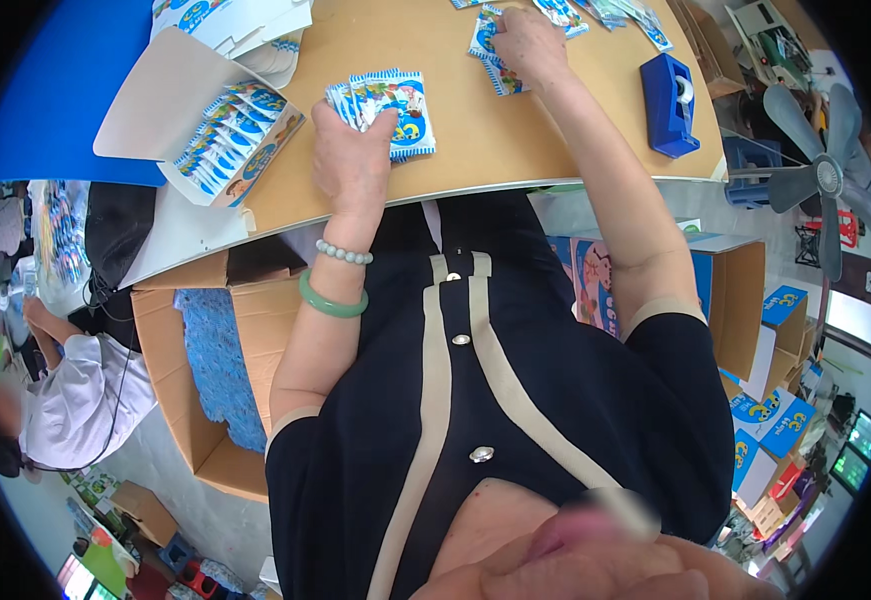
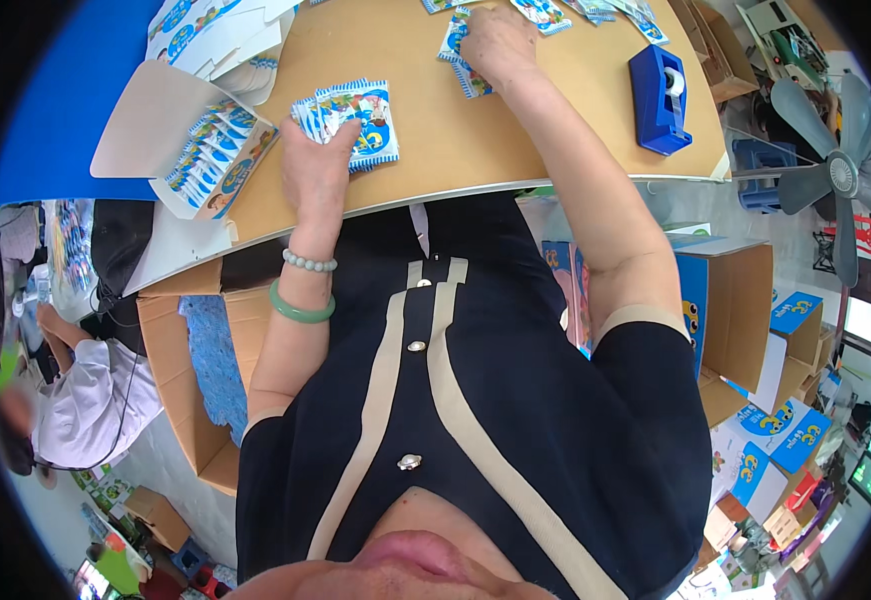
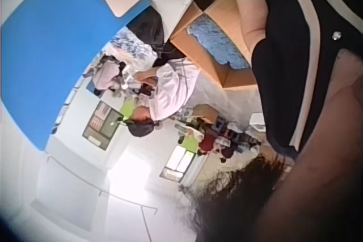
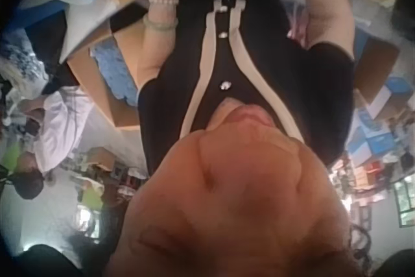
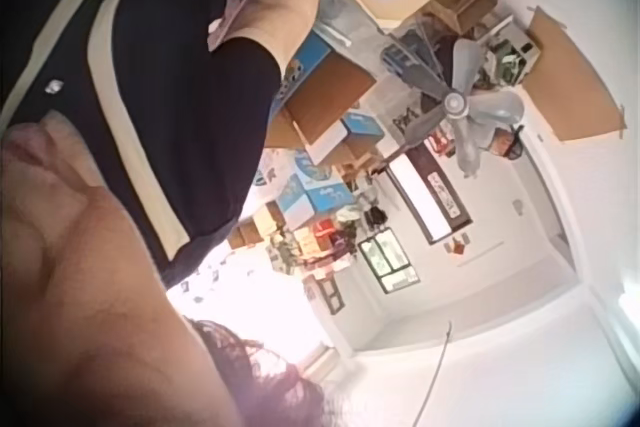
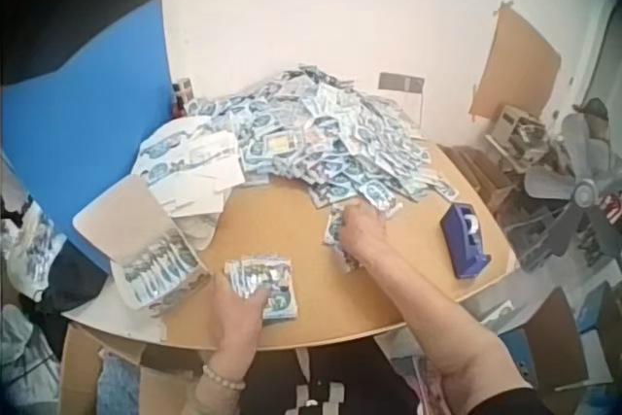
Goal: Folding and packaging small blue and white packets into cardboard boxes.
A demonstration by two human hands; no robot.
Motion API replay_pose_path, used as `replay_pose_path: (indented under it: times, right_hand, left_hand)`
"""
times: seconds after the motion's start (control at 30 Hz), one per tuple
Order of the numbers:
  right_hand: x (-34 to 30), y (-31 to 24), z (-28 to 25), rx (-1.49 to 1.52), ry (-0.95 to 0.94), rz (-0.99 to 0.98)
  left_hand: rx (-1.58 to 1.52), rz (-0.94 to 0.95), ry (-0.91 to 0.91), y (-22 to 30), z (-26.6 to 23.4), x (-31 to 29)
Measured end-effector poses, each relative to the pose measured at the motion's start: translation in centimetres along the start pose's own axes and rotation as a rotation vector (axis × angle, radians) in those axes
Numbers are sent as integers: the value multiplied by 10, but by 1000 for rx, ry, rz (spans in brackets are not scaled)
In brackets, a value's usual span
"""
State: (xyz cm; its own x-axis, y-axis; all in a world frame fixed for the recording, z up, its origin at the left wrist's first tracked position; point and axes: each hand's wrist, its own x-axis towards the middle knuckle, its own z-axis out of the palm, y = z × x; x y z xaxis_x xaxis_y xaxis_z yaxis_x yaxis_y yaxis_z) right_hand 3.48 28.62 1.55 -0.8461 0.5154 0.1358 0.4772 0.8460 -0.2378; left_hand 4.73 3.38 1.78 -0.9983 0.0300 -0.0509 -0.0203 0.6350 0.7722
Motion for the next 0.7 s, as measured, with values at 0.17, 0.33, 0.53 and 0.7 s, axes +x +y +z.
replay_pose_path:
  times: [0.17, 0.33, 0.53, 0.7]
  right_hand:
    - [24, 35, 25, 14, 71, -143]
    - [4, -4, -14, -309, -176, 124]
    - [17, 0, -15, 122, -248, 129]
    - [31, 36, -61, 110, -349, -288]
  left_hand:
    - [-5, 0, -25, 0, -4, -1]
    - [9, 12, 17, -6, -3, -1]
    - [-27, 15, -8, -5, -3, -1]
    - [-23, 42, -5, -4, 1, 1]
